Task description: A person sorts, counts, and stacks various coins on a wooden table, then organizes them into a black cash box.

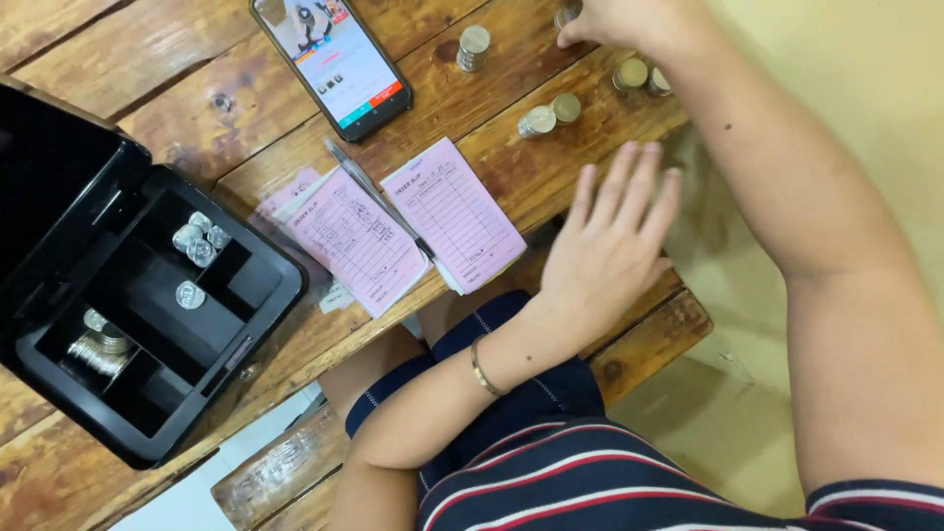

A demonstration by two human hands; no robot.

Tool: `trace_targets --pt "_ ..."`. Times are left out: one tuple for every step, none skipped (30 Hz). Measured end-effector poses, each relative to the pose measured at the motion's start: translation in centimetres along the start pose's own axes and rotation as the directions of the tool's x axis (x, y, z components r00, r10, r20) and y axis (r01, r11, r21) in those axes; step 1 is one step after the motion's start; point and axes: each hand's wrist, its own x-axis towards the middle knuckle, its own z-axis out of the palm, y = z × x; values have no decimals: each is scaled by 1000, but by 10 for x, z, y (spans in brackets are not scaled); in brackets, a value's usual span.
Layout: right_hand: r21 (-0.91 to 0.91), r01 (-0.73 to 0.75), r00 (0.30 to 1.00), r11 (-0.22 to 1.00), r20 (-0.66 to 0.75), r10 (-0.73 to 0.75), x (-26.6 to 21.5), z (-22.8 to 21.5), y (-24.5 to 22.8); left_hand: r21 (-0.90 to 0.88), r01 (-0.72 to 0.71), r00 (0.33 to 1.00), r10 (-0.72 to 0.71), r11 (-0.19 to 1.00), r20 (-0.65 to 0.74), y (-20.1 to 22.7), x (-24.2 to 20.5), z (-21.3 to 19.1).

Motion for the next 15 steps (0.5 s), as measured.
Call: trace_targets --pt "-32 -104 994 994 9 104 7 3 1 36 -40 998 41 999 -37 3 6 -4" --pt "-31 -103 995 994 5 103 7 1 1 40 -40 998 42 998 -39 2 15 13" --pt "-28 -85 996 996 3 85 6 -2 0 15 -48 999 48 999 12 1 24 30" --pt "-25 -65 998 998 7 65 5 -1 -1 -14 -50 996 51 999 67 2 31 47" --pt "-25 -62 998 998 10 62 -2 -1 -1 -13 -47 996 48 999 69 3 26 55" --pt "-18 -21 1000 1000 -22 21 -4 -5 -2 0 -39 999 39 999 32 2 24 62" --pt "-13 20 998 1000 -54 -21 -6 -10 -4 13 -31 999 31 999 -6 -1 23 69" --pt "-15 35 998 999 -56 -36 -11 -18 -5 23 -19 1000 19 1000 -9 -1 8 56" --pt "-5 77 995 997 -56 -77 -17 -25 -5 -89 -161 987 158 983 -40 -2 -6 43" --pt "10 121 992 993 -44 -120 -25 -25 -7 -202 -292 956 282 935 -76 1 -26 30" --pt "11 138 990 990 -32 -138 -24 -19 -1 -199 -272 962 264 941 -67 -8 -51 42" --pt "51 198 979 979 -60 -195 -18 -19 3 -494 -171 980 200 852 4 -24 -73 52" --pt "89 258 964 962 -91 -250 -13 -17 5 -734 -41 984 155 678 88 -41 -97 61" --pt "82 311 949 947 -78 -305 -21 -23 3 -717 -5 991 101 697 90 -64 -135 92" --pt "23 301 947 953 -120 -296 -28 -28 0 -433 249 967 -196 866 163 -85 -177 122"
